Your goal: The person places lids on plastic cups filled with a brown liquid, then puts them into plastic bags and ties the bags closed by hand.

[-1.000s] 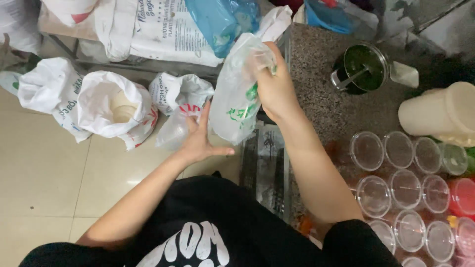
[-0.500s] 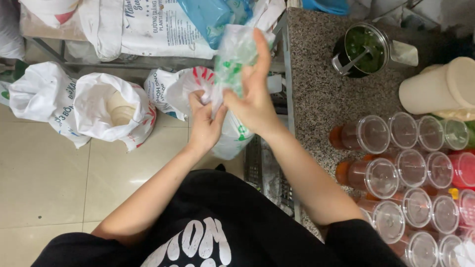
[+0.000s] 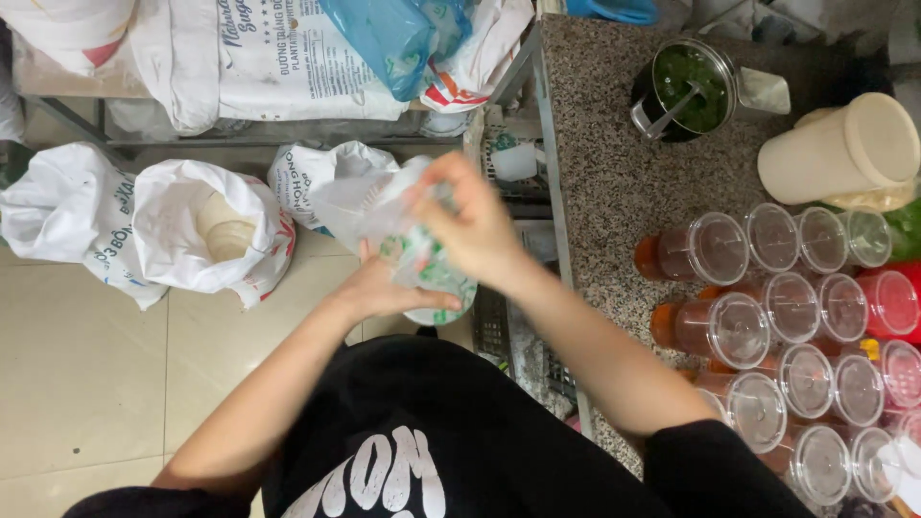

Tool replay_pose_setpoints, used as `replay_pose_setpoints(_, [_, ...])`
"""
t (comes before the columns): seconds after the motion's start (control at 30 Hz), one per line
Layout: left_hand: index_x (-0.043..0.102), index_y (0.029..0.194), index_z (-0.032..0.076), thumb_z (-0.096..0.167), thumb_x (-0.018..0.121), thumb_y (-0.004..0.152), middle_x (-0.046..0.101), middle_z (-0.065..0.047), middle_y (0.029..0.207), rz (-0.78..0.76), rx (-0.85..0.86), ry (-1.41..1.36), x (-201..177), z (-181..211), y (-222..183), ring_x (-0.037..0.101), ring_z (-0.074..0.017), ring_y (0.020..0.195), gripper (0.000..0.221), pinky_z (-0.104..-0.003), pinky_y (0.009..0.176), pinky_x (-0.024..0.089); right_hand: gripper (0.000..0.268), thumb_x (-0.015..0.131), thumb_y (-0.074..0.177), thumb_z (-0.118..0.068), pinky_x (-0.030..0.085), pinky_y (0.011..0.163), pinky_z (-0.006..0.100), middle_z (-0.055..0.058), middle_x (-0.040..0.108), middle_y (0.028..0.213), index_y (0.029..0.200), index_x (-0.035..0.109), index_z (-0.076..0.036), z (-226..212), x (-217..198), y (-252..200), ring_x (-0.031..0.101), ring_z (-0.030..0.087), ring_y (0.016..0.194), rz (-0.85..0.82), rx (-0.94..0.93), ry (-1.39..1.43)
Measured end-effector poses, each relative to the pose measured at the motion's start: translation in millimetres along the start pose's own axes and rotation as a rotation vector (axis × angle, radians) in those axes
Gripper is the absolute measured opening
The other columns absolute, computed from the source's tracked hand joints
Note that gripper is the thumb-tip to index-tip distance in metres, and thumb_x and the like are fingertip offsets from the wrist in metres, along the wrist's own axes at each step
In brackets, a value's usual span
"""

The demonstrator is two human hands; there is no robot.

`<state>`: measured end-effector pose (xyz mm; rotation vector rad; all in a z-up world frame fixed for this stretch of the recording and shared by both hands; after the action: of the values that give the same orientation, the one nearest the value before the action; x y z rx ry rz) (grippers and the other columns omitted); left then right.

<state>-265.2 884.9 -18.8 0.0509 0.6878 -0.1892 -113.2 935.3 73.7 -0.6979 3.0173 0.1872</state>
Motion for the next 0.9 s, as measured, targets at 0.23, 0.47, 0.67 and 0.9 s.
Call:
replay_pose_setpoints(0.23, [0.056, 0.139, 0.005, 0.048, 0.080, 0.079, 0.057, -0.025, 0.131, 0.148, -0.040, -0.174, 65.1, -103.3, 32.2, 0.055, -0.0392, 0.124, 0.077, -0.046, 0.105, 0.044, 0.028, 0.074, 0.098, -0.010, 0.047, 0.099, 0.027, 0.003, 0.056, 0.110, 0.115, 0.053, -0.004, -23.2, 64.2, -7.8, 0.055, 0.012, 0.109, -0.212, -0.136, -0.070])
replay_pose_setpoints(0.47, [0.066, 0.129, 0.006, 0.052, 0.074, 0.082, 0.067, -0.021, 0.127, 0.142, -0.173, -0.068, -24.1, -58.5, 59.1, 0.065, -0.0350, 0.119, 0.066, -0.044, 0.101, 0.052, 0.027, 0.076, 0.094, -0.009, 0.047, 0.076, 0.030, 0.007, 0.059, 0.102, 0.111, 0.055, -0.008, -30.7, -43.8, 19.9, 0.057, 0.016, 0.090, 0.088, -0.002, -0.221])
replay_pose_setpoints(0.67, [0.079, 0.106, 0.014, 0.054, 0.074, 0.079, 0.075, -0.013, 0.110, -0.192, -0.269, 0.823, -98.0, -16.5, 117.1, 0.073, -0.0280, 0.102, 0.048, -0.042, 0.084, 0.057, 0.015, 0.060, 0.094, -0.001, 0.057, 0.062, 0.026, 0.010, 0.064, 0.103, 0.109, 0.057, -0.004, 112.0, -103.8, 5.6, 0.066, 0.019, 0.083, 0.304, 0.524, 0.421])
replay_pose_setpoints(0.9, [0.081, 0.089, 0.013, 0.051, 0.059, 0.097, 0.077, -0.012, 0.095, 0.100, 0.018, 1.145, -146.3, 81.2, 156.0, 0.073, -0.0279, 0.093, 0.044, -0.040, 0.075, 0.055, 0.028, 0.051, 0.097, 0.003, 0.055, 0.055, 0.021, 0.015, 0.063, 0.113, 0.124, 0.056, 0.006, 134.0, 67.9, -23.4, 0.058, 0.015, 0.070, -0.245, 1.134, 2.224])
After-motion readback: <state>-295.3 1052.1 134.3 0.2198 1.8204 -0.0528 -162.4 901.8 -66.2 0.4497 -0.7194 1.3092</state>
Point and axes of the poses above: each hand's wrist, its own y-axis towards the middle knuckle, its own x-axis out of the palm, z = x × y, the point moved 2 cm from there along y, towards the middle knuckle
